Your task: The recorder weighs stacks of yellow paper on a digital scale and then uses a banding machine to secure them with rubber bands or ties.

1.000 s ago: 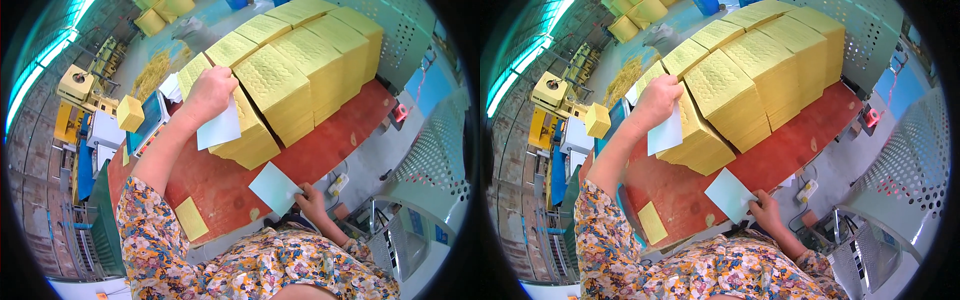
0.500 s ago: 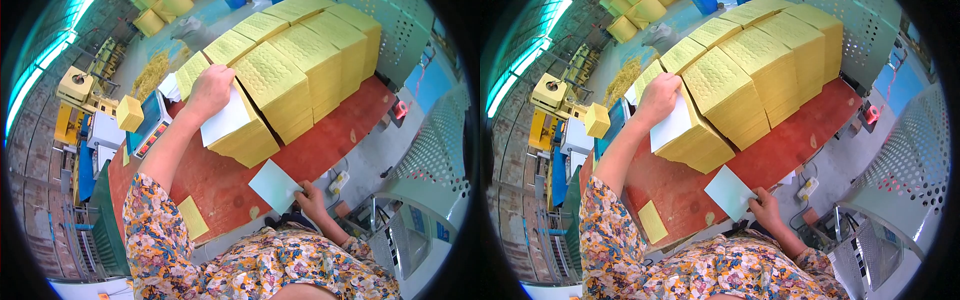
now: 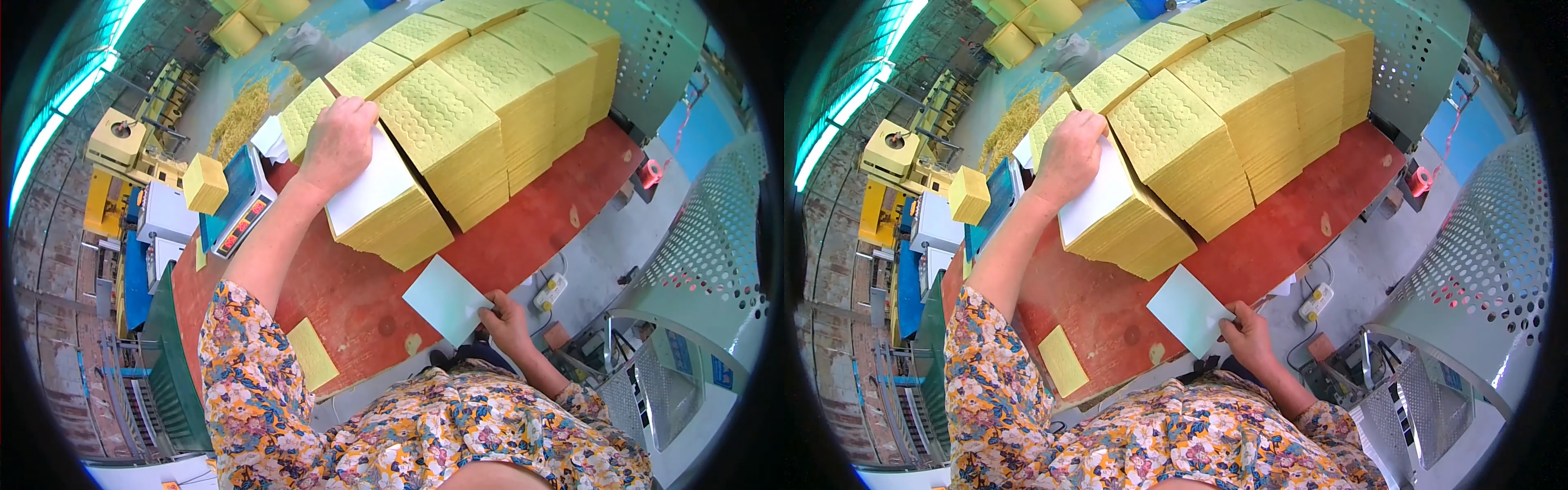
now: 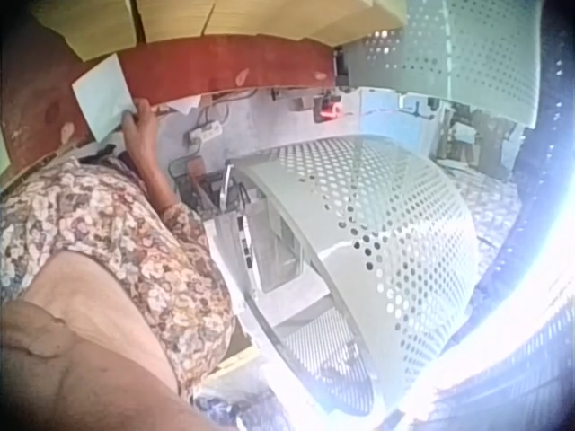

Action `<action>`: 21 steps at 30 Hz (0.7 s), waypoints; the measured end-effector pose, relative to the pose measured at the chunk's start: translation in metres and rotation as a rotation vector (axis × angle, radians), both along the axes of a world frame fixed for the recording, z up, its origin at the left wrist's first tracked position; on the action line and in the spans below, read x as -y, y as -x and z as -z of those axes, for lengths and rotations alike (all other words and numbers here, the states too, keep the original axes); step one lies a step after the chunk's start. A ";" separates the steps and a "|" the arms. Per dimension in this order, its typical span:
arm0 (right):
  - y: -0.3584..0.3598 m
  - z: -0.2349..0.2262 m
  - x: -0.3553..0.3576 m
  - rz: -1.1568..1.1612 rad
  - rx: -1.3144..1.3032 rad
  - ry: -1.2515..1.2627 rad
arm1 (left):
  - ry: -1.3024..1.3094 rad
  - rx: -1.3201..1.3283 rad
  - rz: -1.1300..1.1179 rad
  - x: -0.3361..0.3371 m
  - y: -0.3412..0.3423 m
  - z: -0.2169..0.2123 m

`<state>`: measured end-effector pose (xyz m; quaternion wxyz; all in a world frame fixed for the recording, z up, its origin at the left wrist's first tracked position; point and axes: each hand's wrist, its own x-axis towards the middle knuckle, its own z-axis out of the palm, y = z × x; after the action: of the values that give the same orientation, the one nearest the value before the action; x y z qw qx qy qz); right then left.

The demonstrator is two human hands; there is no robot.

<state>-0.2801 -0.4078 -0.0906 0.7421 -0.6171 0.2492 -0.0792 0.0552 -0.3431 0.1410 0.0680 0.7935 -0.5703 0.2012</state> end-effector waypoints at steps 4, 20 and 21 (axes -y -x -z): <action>0.000 -0.004 0.001 -0.053 -0.019 0.013 | 0.093 -0.034 0.031 -0.008 0.003 0.001; 0.001 -0.015 0.016 -0.145 -0.068 0.083 | 0.010 -0.189 -0.125 -0.036 0.029 0.040; -0.001 -0.018 0.022 -0.135 -0.082 0.077 | 0.004 -0.202 -0.114 -0.037 0.028 0.043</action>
<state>-0.2788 -0.4302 -0.0721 0.7108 -0.6632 0.2340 -0.0133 0.0269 -0.3062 0.0982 0.1152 0.8409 -0.5140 0.1246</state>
